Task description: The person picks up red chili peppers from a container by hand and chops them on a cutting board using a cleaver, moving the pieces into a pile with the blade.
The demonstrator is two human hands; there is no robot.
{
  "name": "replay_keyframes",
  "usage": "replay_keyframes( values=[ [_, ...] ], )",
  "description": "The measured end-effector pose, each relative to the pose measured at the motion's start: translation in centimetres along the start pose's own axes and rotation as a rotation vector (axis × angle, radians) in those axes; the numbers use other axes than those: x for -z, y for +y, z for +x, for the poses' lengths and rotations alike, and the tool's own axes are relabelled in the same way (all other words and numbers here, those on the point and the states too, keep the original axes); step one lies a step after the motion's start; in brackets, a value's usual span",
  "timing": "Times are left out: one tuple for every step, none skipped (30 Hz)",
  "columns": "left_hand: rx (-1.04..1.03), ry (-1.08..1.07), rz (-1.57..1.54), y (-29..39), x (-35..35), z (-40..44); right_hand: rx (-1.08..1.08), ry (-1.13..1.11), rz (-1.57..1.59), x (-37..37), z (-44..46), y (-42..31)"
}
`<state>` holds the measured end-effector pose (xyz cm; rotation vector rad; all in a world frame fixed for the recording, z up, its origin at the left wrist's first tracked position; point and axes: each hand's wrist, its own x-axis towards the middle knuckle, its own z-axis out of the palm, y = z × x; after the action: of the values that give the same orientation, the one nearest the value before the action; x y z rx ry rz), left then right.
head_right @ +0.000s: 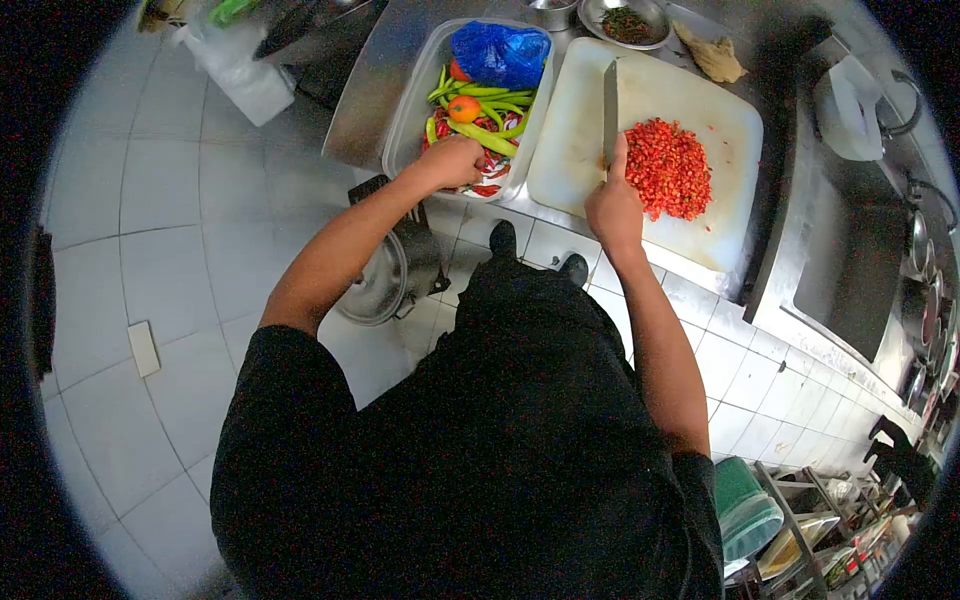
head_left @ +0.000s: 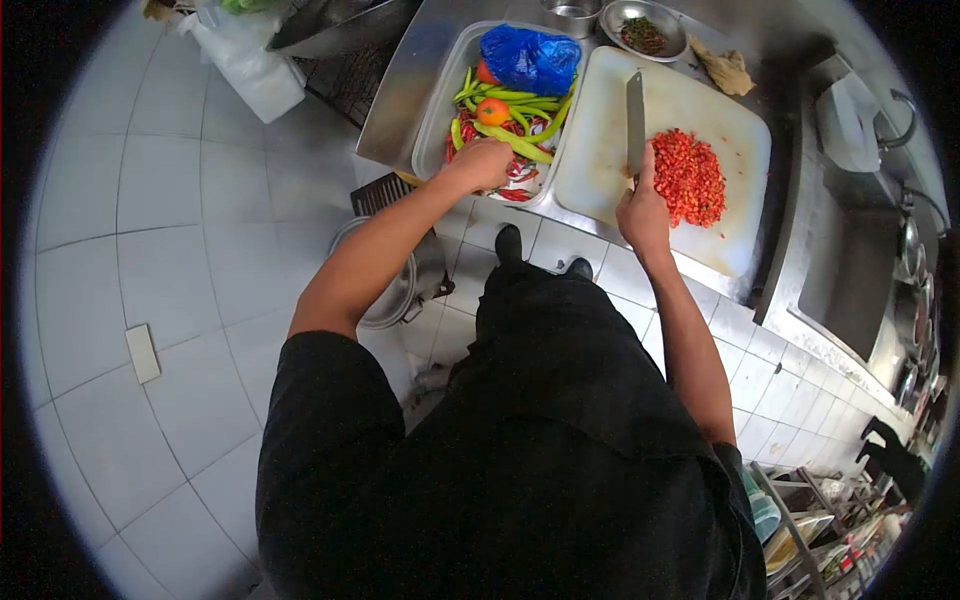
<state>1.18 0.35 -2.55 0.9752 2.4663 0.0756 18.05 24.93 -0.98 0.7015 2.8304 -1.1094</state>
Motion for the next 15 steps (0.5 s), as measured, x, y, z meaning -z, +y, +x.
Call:
replay_keyframes(
  values=[
    [0.005, -0.001, 0.015, -0.2, -0.2, 0.3, -0.003, -0.001, 0.004, 0.0, 0.0, 0.1],
    [0.005, 0.009, 0.004, -0.3, -0.5, 0.5, -0.003, -0.004, 0.010, -0.1, -0.1, 0.2],
    [0.003, 0.021, -0.004, -0.1, -0.3, 0.4, -0.003, -0.003, 0.015, -0.1, 0.0, 0.3],
    [0.000, 0.033, -0.012, 0.0, 0.0, 0.2, -0.004, 0.000, 0.021, -0.2, 0.0, 0.4],
    [0.009, 0.068, -0.079, 0.2, 0.3, 0.1, 0.001, 0.024, -0.002, -0.3, 0.0, 0.5],
    [0.016, 0.099, -0.147, 0.3, 0.6, -0.1, 0.004, 0.038, 0.018, -0.4, 0.0, 0.9],
    [0.023, 0.127, -0.215, 0.4, 0.8, -0.3, 0.006, 0.050, 0.039, -0.4, 0.1, 1.2],
    [0.029, 0.153, -0.283, 0.3, 1.1, -0.4, 0.008, 0.063, 0.059, -0.3, 0.1, 1.7],
    [0.064, 0.212, -0.420, 0.2, 1.3, -0.3, 0.014, 0.078, 0.051, -0.1, -0.1, 2.0],
    [0.079, 0.310, -0.527, -0.1, 1.5, 0.0, 0.021, 0.094, 0.051, 0.1, -0.1, 2.4],
    [0.097, 0.406, -0.635, -0.4, 1.7, 0.2, 0.028, 0.106, 0.052, 0.1, -0.2, 2.9],
    [0.119, 0.499, -0.747, -0.3, 1.6, 0.3, 0.035, 0.116, 0.050, 0.2, -0.4, 3.3],
    [0.133, 0.553, -0.801, 0.9, 3.2, 0.0, 0.012, 0.094, 0.032, 0.7, -0.5, 3.2],
    [0.096, 0.613, -0.848, 2.3, 4.6, 0.0, -0.009, 0.072, 0.012, 1.2, -0.4, 3.0],
    [0.063, 0.673, -0.896, 3.9, 5.9, 0.0, -0.028, 0.046, -0.007, 1.6, -0.4, 2.9]
  ],
)
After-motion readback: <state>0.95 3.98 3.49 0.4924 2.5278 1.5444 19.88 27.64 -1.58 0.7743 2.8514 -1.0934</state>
